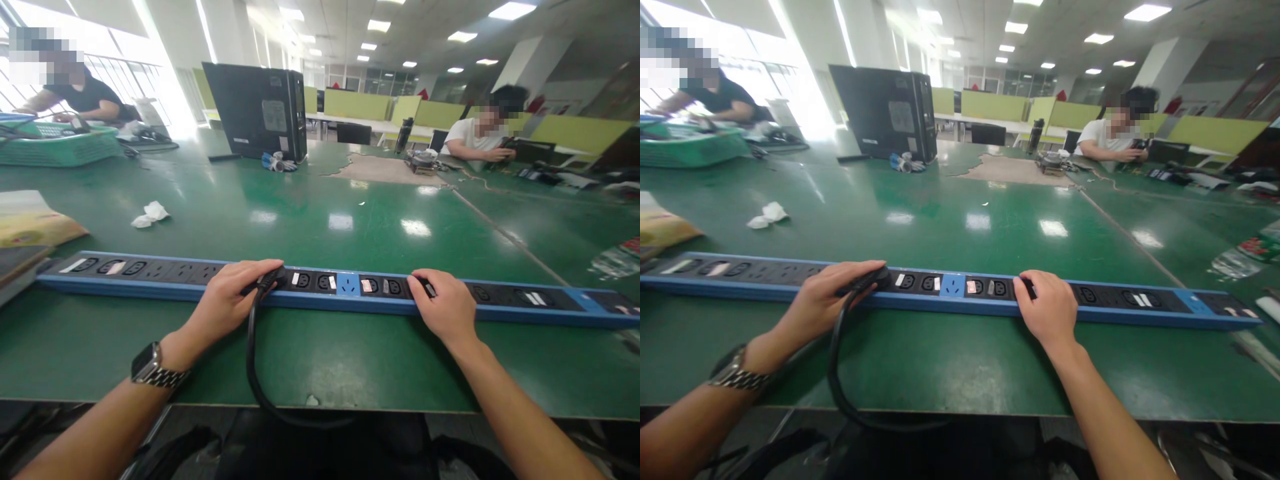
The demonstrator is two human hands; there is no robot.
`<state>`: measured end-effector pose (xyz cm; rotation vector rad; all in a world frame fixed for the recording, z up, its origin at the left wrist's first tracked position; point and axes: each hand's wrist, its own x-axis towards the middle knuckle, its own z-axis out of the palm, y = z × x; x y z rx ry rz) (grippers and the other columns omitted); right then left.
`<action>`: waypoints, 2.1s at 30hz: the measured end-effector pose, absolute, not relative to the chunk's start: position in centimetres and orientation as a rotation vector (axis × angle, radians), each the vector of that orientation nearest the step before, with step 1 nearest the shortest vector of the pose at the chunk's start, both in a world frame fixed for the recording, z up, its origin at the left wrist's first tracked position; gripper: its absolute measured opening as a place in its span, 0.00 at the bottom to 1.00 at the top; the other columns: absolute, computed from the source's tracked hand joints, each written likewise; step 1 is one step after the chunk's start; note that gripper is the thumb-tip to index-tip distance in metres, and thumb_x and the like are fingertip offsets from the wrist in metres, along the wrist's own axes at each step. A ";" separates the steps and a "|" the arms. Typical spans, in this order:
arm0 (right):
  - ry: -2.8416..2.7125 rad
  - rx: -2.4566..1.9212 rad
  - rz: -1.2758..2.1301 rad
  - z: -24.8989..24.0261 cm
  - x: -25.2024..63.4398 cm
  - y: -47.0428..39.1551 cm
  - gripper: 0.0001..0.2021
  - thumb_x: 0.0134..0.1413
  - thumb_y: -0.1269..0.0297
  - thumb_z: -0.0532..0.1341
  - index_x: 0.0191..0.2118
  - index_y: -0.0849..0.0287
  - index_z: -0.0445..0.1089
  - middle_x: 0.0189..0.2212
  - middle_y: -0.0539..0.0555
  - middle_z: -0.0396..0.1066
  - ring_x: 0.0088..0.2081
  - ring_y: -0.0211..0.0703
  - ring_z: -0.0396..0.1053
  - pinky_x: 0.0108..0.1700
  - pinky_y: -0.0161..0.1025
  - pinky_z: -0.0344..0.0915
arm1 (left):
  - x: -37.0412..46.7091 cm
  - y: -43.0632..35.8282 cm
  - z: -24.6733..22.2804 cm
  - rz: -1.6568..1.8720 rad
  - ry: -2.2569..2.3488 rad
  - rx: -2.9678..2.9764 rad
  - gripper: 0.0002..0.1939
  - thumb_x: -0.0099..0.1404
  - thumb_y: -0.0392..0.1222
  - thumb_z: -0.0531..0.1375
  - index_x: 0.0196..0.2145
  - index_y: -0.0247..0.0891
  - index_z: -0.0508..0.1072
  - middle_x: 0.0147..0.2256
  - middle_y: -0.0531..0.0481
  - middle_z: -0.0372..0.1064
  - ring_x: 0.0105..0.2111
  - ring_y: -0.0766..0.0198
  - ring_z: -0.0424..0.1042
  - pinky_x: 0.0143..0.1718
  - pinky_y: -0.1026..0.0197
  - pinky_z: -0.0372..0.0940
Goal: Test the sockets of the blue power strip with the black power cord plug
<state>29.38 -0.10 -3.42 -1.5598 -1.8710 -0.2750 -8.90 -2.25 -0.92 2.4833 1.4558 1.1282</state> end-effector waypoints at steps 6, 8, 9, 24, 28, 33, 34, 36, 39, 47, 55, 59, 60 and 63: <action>-1.861 -1.553 -0.335 -3.6 29.2 -0.1 0.13 0.60 0.58 0.55 0.37 0.58 0.75 0.37 0.53 0.78 0.41 0.47 0.73 0.45 0.41 0.62 | -9.4 -2.1 -0.5 1.120 1.357 2.473 0.15 0.65 0.45 0.60 0.49 0.43 0.75 0.46 0.47 0.77 0.46 0.54 0.75 0.50 0.53 0.68; -1.859 -1.557 -0.346 -3.7 29.1 -0.1 0.13 0.60 0.59 0.55 0.36 0.58 0.75 0.37 0.53 0.78 0.40 0.46 0.73 0.45 0.41 0.62 | -8.5 -2.3 -0.1 1.273 1.406 2.344 0.16 0.64 0.45 0.61 0.49 0.44 0.75 0.44 0.49 0.78 0.42 0.57 0.77 0.46 0.56 0.70; -1.859 -1.559 -0.346 -3.7 29.1 -0.1 0.13 0.60 0.59 0.55 0.36 0.58 0.75 0.37 0.53 0.78 0.40 0.46 0.73 0.45 0.40 0.62 | -7.7 -2.3 0.0 1.368 1.435 2.284 0.16 0.64 0.45 0.62 0.50 0.44 0.75 0.43 0.49 0.78 0.40 0.58 0.77 0.44 0.57 0.70; -1.867 -1.549 -0.349 -3.8 29.1 -0.1 0.11 0.60 0.61 0.56 0.37 0.58 0.75 0.38 0.53 0.78 0.41 0.46 0.73 0.46 0.41 0.61 | 2.2 0.0 -0.9 1.183 1.239 2.527 0.17 0.64 0.36 0.60 0.50 0.39 0.73 0.44 0.46 0.77 0.44 0.55 0.74 0.45 0.51 0.67; -1.876 -1.536 -0.341 -3.8 29.2 -0.1 0.12 0.60 0.61 0.55 0.38 0.58 0.75 0.38 0.53 0.78 0.42 0.46 0.73 0.47 0.41 0.61 | 2.5 -0.1 -0.9 1.188 1.335 2.469 0.16 0.64 0.36 0.60 0.50 0.39 0.74 0.42 0.45 0.77 0.42 0.55 0.74 0.44 0.51 0.68; -1.869 -1.542 -0.329 -3.8 29.0 -0.3 0.12 0.60 0.62 0.55 0.38 0.58 0.75 0.38 0.54 0.78 0.42 0.47 0.73 0.46 0.42 0.62 | 2.6 -0.3 -1.0 1.115 1.165 2.592 0.16 0.64 0.33 0.59 0.49 0.40 0.74 0.45 0.46 0.76 0.46 0.55 0.72 0.48 0.50 0.67; -1.865 -1.543 -0.318 -3.8 29.0 -0.3 0.12 0.59 0.62 0.55 0.38 0.58 0.75 0.38 0.54 0.78 0.42 0.47 0.73 0.46 0.42 0.62 | 2.5 -0.4 -1.1 1.117 1.160 2.595 0.16 0.64 0.34 0.59 0.49 0.40 0.74 0.46 0.46 0.76 0.47 0.55 0.71 0.48 0.50 0.67; -1.848 -1.535 -0.267 -3.9 29.0 -0.2 0.12 0.58 0.62 0.55 0.37 0.59 0.75 0.39 0.55 0.77 0.42 0.48 0.72 0.47 0.44 0.62 | 2.3 -0.4 -1.2 1.121 1.164 2.566 0.15 0.64 0.34 0.60 0.49 0.41 0.74 0.46 0.46 0.76 0.46 0.55 0.71 0.49 0.50 0.67; -1.703 -1.488 -0.021 -3.1 29.3 0.2 0.11 0.56 0.60 0.57 0.36 0.59 0.75 0.39 0.56 0.77 0.43 0.49 0.72 0.48 0.45 0.63 | 2.3 -0.4 -1.1 1.162 1.137 2.458 0.14 0.62 0.32 0.60 0.46 0.41 0.75 0.44 0.48 0.76 0.45 0.57 0.72 0.49 0.52 0.67; -1.793 -1.445 0.748 7.3 26.8 -2.5 0.22 0.53 0.47 0.59 0.46 0.60 0.71 0.21 0.49 0.71 0.20 0.38 0.66 0.24 0.35 0.58 | 7.9 -0.8 3.0 1.474 0.909 2.252 0.28 0.56 0.29 0.61 0.54 0.41 0.63 0.43 0.49 0.74 0.44 0.61 0.73 0.49 0.56 0.67; -2.179 -1.765 0.139 6.3 28.9 -1.4 0.12 0.54 0.63 0.58 0.35 0.55 0.79 0.26 0.51 0.77 0.27 0.41 0.71 0.28 0.35 0.58 | 8.0 0.2 1.7 1.170 1.187 2.535 0.20 0.61 0.41 0.64 0.51 0.39 0.68 0.50 0.43 0.69 0.51 0.51 0.67 0.52 0.48 0.64; -2.149 -1.900 0.237 4.3 30.3 -0.7 0.15 0.55 0.61 0.56 0.40 0.54 0.80 0.23 0.50 0.76 0.24 0.42 0.71 0.28 0.36 0.60 | 5.7 0.2 -0.5 0.929 1.455 2.608 0.15 0.66 0.46 0.59 0.49 0.40 0.71 0.49 0.44 0.70 0.50 0.51 0.67 0.51 0.47 0.63; -2.153 -1.912 0.216 4.1 30.2 -0.8 0.15 0.56 0.60 0.56 0.41 0.55 0.80 0.24 0.51 0.76 0.25 0.43 0.71 0.29 0.36 0.60 | 5.5 0.2 -0.8 0.897 1.466 2.627 0.15 0.67 0.48 0.58 0.49 0.40 0.71 0.49 0.44 0.71 0.50 0.51 0.67 0.50 0.48 0.63; -2.192 -1.926 -0.018 3.9 29.5 -1.5 0.15 0.56 0.58 0.57 0.40 0.56 0.79 0.28 0.55 0.78 0.29 0.47 0.72 0.30 0.39 0.60 | 5.6 0.1 -1.0 0.802 1.460 2.687 0.15 0.69 0.49 0.56 0.48 0.40 0.71 0.47 0.45 0.73 0.49 0.51 0.67 0.49 0.48 0.62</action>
